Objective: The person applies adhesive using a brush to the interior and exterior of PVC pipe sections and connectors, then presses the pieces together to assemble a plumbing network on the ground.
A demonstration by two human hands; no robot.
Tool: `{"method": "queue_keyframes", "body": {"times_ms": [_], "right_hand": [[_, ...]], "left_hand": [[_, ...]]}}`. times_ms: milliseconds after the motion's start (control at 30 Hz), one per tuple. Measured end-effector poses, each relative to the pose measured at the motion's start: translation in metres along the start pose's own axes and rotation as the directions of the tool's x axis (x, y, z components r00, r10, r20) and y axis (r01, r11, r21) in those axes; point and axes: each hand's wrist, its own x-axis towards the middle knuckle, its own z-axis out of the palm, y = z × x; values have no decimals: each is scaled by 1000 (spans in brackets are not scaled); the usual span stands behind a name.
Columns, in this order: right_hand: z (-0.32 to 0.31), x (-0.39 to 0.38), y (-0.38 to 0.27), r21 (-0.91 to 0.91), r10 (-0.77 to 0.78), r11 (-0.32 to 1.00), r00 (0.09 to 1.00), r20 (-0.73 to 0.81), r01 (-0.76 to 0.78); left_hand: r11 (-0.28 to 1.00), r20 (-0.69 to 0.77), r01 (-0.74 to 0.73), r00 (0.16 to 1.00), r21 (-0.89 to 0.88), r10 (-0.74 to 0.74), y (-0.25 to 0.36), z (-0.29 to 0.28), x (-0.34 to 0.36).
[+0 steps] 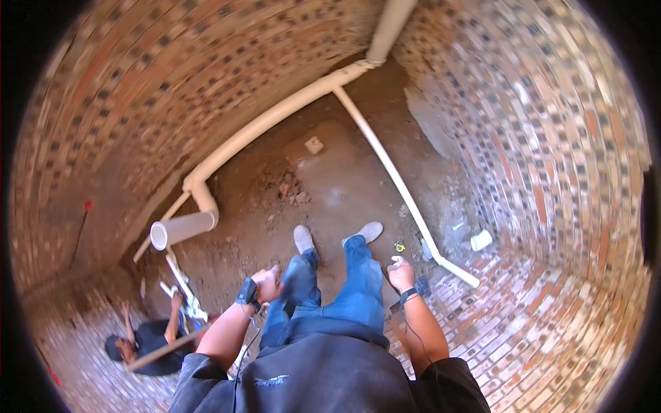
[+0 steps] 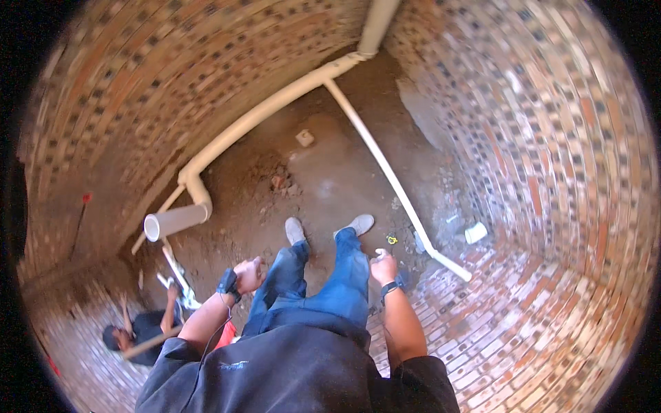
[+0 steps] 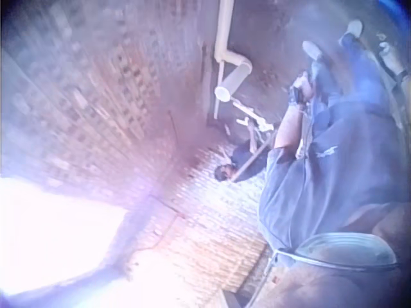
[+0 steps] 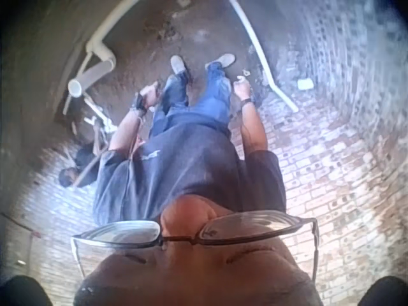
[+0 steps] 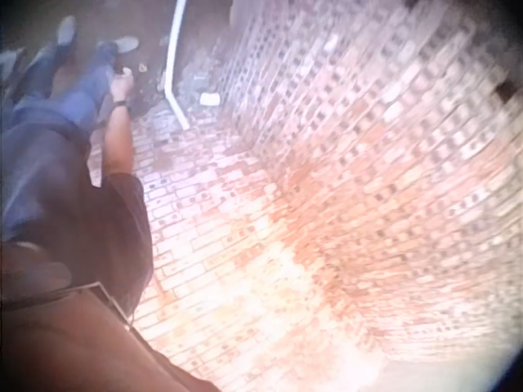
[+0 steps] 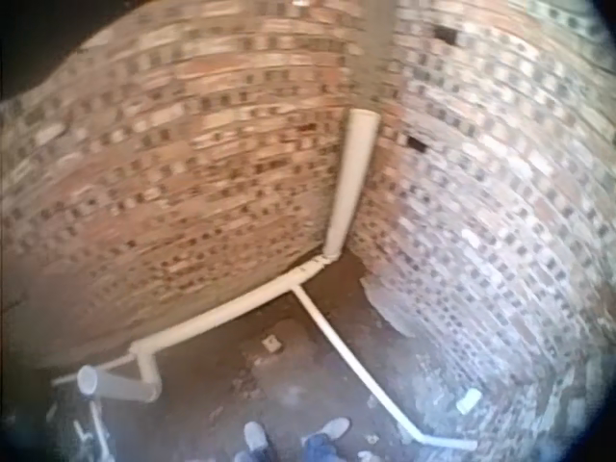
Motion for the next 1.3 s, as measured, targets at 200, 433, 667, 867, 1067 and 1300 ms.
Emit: {"method": "queue_keyframes", "body": {"times_ms": [200, 433, 667, 867, 1067, 1300], "right_hand": [[2, 58, -26, -259, -174, 950, 985, 23, 174], [65, 179, -104, -352, -319, 862, 930, 182, 364], [238, 346, -147, -326, -433, 800, 861, 267, 504], [347, 503, -186, 21, -500, 865, 855, 142, 502], [462, 502, -232, 286, -469, 860, 876, 112, 423], [457, 651, -208, 335, -780, 588, 625, -6, 736]], "left_hand": [[970, -39, 92, 994, -227, -103, -41, 28, -12], [925, -244, 106, 948, -365, -205, -58, 113, 21], [594, -50, 306, 861, -744, -506, -16, 194, 66], [473, -28, 340, 788, -813, -615, 32, 250, 95], [729, -576, -60, 659, -682, -484, 5, 365, 75], [251, 53, 335, 687, -908, -725, 52, 318, 132]]}}
